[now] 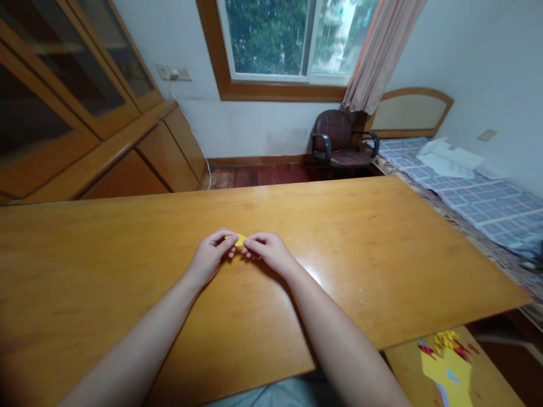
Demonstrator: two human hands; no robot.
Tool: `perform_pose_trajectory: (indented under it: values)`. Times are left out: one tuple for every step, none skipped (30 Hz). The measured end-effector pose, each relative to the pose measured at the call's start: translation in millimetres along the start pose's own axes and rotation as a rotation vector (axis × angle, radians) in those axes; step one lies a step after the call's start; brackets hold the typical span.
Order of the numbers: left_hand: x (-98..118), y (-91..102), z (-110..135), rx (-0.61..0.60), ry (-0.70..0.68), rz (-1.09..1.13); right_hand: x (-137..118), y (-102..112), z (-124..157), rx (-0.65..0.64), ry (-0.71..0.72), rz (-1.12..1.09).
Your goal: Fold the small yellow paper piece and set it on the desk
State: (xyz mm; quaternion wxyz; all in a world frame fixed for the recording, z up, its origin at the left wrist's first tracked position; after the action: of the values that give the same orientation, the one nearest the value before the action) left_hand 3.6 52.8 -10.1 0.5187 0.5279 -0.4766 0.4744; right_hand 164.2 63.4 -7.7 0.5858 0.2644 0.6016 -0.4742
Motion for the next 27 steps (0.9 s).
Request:
perform_pose_trajectory:
  values:
    - [0,0.3,0,0.007,-0.012,-0.021,0,0,0,-0.002,0.004,0.015]
    - [1,0.6,0,0.011,-0.020,-0.034,1,0,1,-0.002,0.006,0.027]
    - [1,1.1,1,0.013,-0.023,-0.042,1,0,1,-0.001,0.007,0.036]
    - [0,1.8,1,0.017,-0.020,-0.046,1,0,1,0.002,0.008,0.041]
    - [-1,2.8,1,0.024,-0.012,-0.045,2,1,1,0.007,0.008,0.043]
    - [-2,4.0,0,0.033,-0.002,-0.041,2,2,1,0.013,0.007,0.042]
    - [-3,5.2,0,0.044,0.011,-0.035,2,4,1,0.020,0.007,0.039]
    - [-4,6.3,0,0.054,0.023,-0.027,2,5,0,0.025,0.009,0.036]
    - [-6,7.1,-1,0.061,0.034,-0.018,2,6,0,0.030,0.013,0.034]
    - [-7,7.6,-1,0.066,0.042,-0.009,2,8,0,0.036,0.017,0.032]
    - [-8,7.8,-1,0.069,0.048,-0.002,2,9,0,0.046,0.022,0.032]
    - [-9,7.8,-2,0.072,0.053,0.005,2,11,-1,0.064,0.031,0.032]
    - [-9,7.7,-2,0.075,0.058,0.012,2,13,-1,0.092,0.042,0.037]
    - [-9,7.3,-2,0.076,0.061,0.019,2,15,-1,0.124,0.059,0.048]
    - [-9,6.6,-2,0.070,0.064,0.023,1,17,-1,0.153,0.081,0.066]
    - [-8,5.6,-1,0.059,0.064,0.023,1,17,-1,0.171,0.105,0.089]
    - [-7,4.4,-1,0.044,0.062,0.016,0,17,0,0.173,0.128,0.115]
    - [-5,3.2,-1,0.027,0.057,0.002,0,15,0,0.160,0.146,0.139]
    - [-4,2.0,0,0.009,0.052,-0.020,0,13,0,0.139,0.157,0.162]
    - [-2,1.0,0,-0.008,0.047,-0.043,0,11,0,0.118,0.161,0.182]
    - [-1,0.4,0,-0.019,0.044,-0.064,0,9,1,0.102,0.162,0.202]
    - [0,0.1,1,-0.026,0.042,-0.078,0,7,1,0.093,0.161,0.220]
    - [0,0.0,1,-0.030,0.043,-0.082,0,7,1,0.087,0.159,0.234]
    - [-1,0.4,1,-0.026,0.043,-0.075,0,6,1,0.084,0.155,0.242]
    - [-1,1.1,0,-0.016,0.044,-0.059,0,6,2,0.081,0.149,0.239]
    - [-2,2.3,0,0.001,0.047,-0.036,0,6,2,0.081,0.141,0.230]
    - [-4,3.7,-1,0.024,0.052,-0.007,1,7,2,0.084,0.131,0.216]
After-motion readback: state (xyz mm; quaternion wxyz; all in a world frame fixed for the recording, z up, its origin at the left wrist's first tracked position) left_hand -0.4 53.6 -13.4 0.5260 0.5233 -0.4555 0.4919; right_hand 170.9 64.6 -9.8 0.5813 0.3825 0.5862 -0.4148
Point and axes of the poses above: each hand's wrist, its own z-axis away from the middle knuckle, its own y-axis out of the back of the hand, x = y × z, the point moved 5 cm from there along -z, towards the middle knuckle, and after that the axes turned 6 degrees about -z, right-handed, at the moved point
